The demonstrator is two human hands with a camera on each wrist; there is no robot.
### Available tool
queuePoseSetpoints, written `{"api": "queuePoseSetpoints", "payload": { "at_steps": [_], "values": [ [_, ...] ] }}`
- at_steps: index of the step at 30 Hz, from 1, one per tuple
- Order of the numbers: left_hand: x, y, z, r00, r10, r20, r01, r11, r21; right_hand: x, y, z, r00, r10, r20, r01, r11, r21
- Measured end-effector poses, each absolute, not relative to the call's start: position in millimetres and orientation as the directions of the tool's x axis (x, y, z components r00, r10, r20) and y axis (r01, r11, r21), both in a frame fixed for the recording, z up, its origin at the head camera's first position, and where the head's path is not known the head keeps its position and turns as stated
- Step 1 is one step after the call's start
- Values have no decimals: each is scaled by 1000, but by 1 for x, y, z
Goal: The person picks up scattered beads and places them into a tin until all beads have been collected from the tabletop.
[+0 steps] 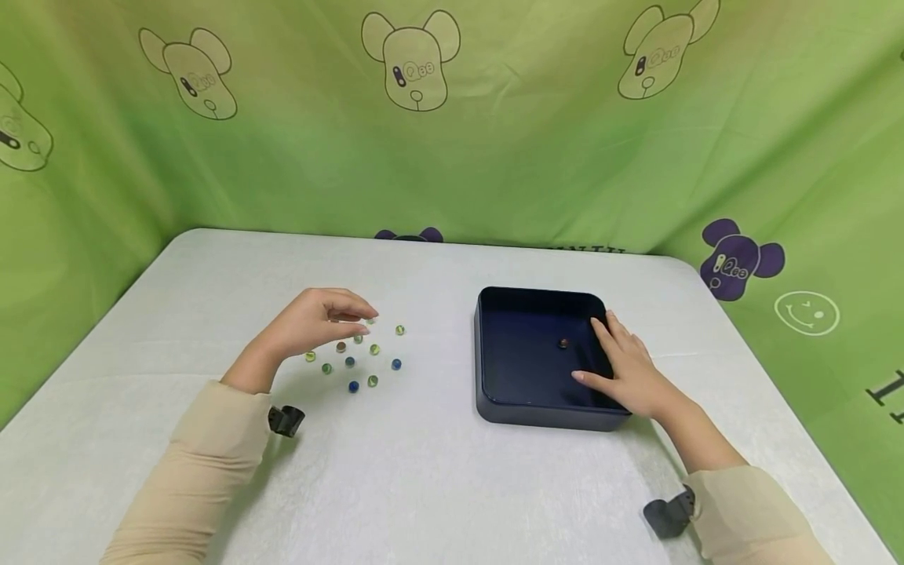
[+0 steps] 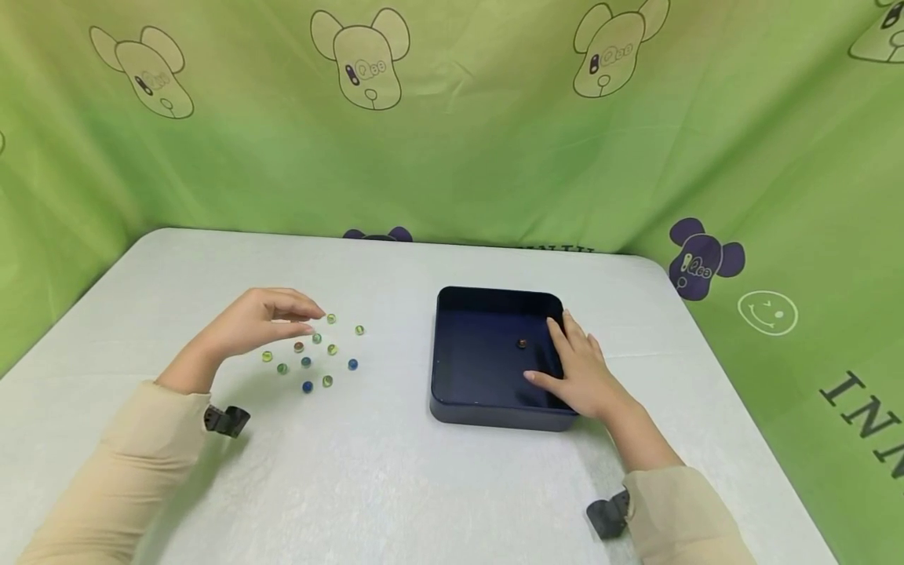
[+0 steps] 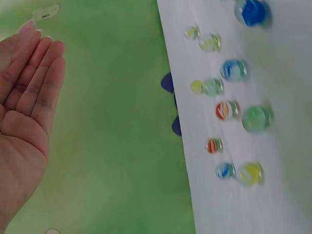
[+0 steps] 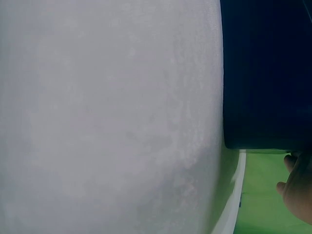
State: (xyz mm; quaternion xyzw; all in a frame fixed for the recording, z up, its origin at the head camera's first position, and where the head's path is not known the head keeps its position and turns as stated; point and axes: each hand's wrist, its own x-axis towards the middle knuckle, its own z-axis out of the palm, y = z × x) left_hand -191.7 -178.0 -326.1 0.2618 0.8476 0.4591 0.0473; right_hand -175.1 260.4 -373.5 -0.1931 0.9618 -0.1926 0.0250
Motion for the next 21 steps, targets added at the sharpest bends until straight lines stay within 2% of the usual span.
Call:
{"api": "queuePoseSetpoints", "payload": {
  "at_steps": [12,21],
  "values": [
    [-187,-202,-331,-892,426,151,375,509,775,-175,261,-374,-924,-381,38,-366,848,-383],
    [-185,-214,-337,-914,395,91,323,573,753,-176,261,-376,-921,-388,41,-373,843,-387]
  ]
}}
